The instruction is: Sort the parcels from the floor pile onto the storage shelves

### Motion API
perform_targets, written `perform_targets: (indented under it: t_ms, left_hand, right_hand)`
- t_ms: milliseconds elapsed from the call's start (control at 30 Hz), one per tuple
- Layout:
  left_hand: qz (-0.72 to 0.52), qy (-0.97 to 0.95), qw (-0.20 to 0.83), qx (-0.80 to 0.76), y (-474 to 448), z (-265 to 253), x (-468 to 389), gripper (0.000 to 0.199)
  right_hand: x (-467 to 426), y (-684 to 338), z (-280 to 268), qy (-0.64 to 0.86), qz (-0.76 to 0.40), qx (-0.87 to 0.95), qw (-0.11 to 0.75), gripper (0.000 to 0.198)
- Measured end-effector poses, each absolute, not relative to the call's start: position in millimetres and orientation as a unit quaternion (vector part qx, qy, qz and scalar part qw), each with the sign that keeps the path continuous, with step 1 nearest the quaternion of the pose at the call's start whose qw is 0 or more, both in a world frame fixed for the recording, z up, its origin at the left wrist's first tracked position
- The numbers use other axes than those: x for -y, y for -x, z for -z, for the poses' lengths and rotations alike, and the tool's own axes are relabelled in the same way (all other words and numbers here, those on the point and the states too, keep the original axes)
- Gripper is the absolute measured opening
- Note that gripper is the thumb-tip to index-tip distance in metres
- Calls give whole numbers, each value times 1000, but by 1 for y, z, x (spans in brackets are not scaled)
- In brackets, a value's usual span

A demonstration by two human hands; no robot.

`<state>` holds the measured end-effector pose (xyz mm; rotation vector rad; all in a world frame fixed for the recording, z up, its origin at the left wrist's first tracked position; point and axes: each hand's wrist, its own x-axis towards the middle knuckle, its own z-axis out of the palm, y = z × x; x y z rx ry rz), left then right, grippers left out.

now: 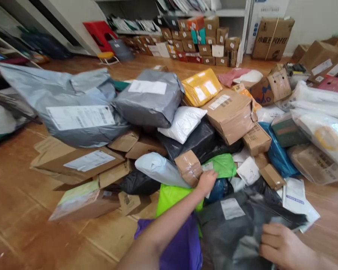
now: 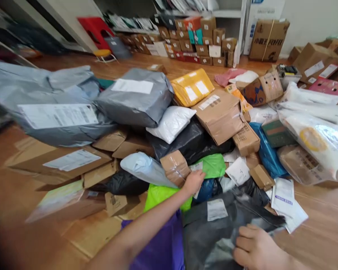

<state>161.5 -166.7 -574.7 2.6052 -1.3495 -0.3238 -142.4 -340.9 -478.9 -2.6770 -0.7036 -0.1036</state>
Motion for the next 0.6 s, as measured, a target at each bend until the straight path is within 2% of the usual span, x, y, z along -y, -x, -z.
perform_targets:
  t_ms: [133, 200, 267, 300, 367, 467, 533, 600]
  left_hand:
    - [88, -896, 158, 405, -172, 562, 147, 21]
    - [54, -890, 205, 404, -163, 555, 138, 21]
    - [24, -862, 230, 451, -146, 554, 129, 22]
    - [20, -839, 227, 493, -135, 556, 125, 23]
    - [37, -778, 195, 597, -115, 566, 117, 24]
    - [82, -693, 146, 702, -92, 583, 108, 25]
    - [95, -681, 120, 716, -82, 591, 104, 24]
    - [86, -682, 105, 719, -73, 595, 104, 23]
  right_hand:
    - [327, 179, 580, 952, -89, 254, 147, 21]
    - [336, 190, 620, 941, -222, 188, 172, 20]
    - [350, 193, 636, 921, -300, 141, 205, 12]
    - [356, 191, 637, 912, -311, 111, 244, 9]
    - [366, 180, 629, 860, -316, -6, 401, 17]
    - [368, 159, 612, 662, -315, -203, 649, 47]
    - [360, 147, 604, 554, -290, -259, 736, 69]
    - [350, 139, 598, 481, -236, -315, 784, 77]
